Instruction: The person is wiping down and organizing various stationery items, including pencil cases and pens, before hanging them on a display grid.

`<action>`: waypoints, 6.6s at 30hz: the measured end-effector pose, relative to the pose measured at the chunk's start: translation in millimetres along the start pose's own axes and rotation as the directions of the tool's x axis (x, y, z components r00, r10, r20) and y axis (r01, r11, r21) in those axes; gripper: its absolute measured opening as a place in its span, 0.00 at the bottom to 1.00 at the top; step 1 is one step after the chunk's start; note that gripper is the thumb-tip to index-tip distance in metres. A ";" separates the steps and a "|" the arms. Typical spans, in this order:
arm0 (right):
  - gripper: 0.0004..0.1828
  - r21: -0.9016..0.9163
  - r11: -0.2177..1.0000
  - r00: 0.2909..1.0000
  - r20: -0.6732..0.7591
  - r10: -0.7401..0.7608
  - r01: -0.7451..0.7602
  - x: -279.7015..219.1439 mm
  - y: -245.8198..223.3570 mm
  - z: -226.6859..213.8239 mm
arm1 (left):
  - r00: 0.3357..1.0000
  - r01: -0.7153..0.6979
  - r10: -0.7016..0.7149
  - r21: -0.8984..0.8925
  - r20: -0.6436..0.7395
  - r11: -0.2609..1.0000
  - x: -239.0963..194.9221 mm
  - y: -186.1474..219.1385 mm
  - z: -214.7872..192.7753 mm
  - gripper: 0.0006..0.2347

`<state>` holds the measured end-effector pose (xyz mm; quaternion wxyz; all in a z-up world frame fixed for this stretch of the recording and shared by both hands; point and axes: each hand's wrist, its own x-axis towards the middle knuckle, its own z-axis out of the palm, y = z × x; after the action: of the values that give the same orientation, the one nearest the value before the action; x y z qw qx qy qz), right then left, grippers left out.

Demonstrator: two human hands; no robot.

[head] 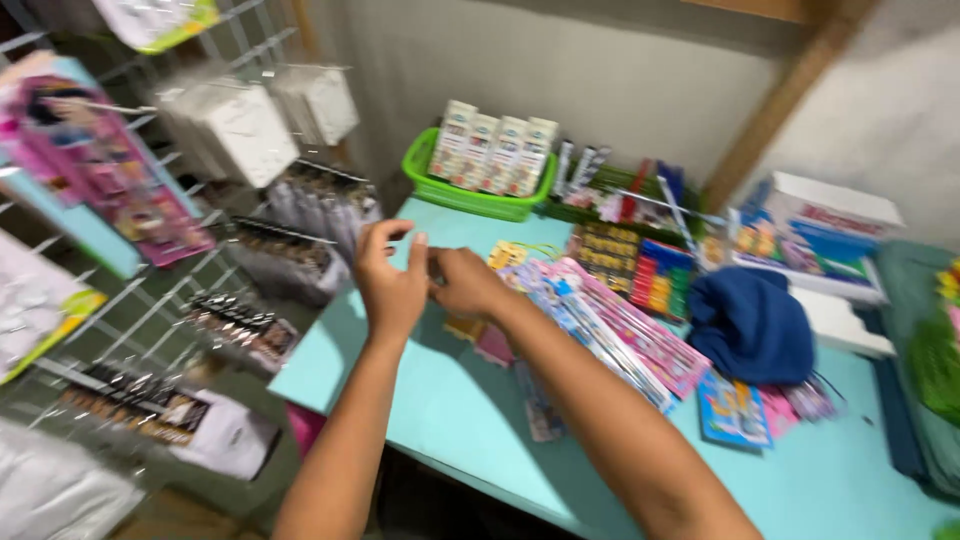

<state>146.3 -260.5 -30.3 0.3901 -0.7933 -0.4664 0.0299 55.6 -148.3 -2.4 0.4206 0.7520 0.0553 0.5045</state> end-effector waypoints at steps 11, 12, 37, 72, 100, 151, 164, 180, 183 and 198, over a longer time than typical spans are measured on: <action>0.14 -0.430 0.767 0.850 -0.449 0.276 -0.476 -189.3 18.1 -147.2 | 0.825 0.000 -0.026 0.046 0.565 0.999 -50.3 60.7 143.6 0.11; 0.14 -0.455 0.702 0.814 -0.483 0.323 -0.548 -201.7 21.3 -147.3 | 0.796 -0.018 -0.058 0.119 0.603 0.993 -50.9 67.2 149.8 0.12; 0.14 0.021 0.901 0.559 -0.778 0.286 -0.432 -216.2 26.5 -136.6 | 0.852 -0.087 0.091 -0.033 0.516 0.996 -86.5 107.4 152.1 0.40; 0.35 -0.282 0.901 0.588 -0.808 -0.037 -0.331 -218.1 15.8 -121.2 | 0.713 0.425 0.214 -0.653 0.668 0.627 -121.4 73.4 183.5 0.17; 0.39 -0.075 0.996 0.603 -0.792 -0.093 0.056 -223.0 6.8 -115.4 | 0.641 0.431 0.297 -0.652 0.708 0.624 -115.9 94.3 159.0 0.19; 0.20 -0.319 0.945 0.798 -0.587 -0.137 -0.073 -217.8 -7.7 -94.0 | 0.687 0.714 0.058 -0.688 0.724 0.129 -96.8 102.4 148.2 0.25; 0.38 -0.153 0.984 0.543 -0.836 -0.078 -0.095 -268.1 52.8 -113.3 | 0.455 0.360 0.356 -0.534 0.816 0.765 -114.7 152.3 127.0 0.27; 0.22 -0.524 0.551 0.760 -0.484 0.435 -0.649 -218.2 -43.8 -172.1 | 0.874 0.301 -0.033 -0.486 0.486 0.821 -70.8 87.7 140.6 0.22; 0.24 -0.482 0.700 0.784 -0.593 0.182 -0.527 -197.2 -67.0 -173.2 | 0.927 0.272 -0.050 -0.574 0.372 0.772 -49.1 81.5 129.0 0.24; 0.09 0.536 0.844 0.990 -0.126 0.070 0.009 24.2 -75.3 32.8 | 0.982 0.041 -0.080 -0.223 -0.170 0.974 -6.2 2.8 -73.7 0.22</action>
<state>92.5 -203.1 3.3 0.6271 -0.6605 -0.3982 0.1089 -7.6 -110.7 5.3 0.5094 0.6509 0.0600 0.5597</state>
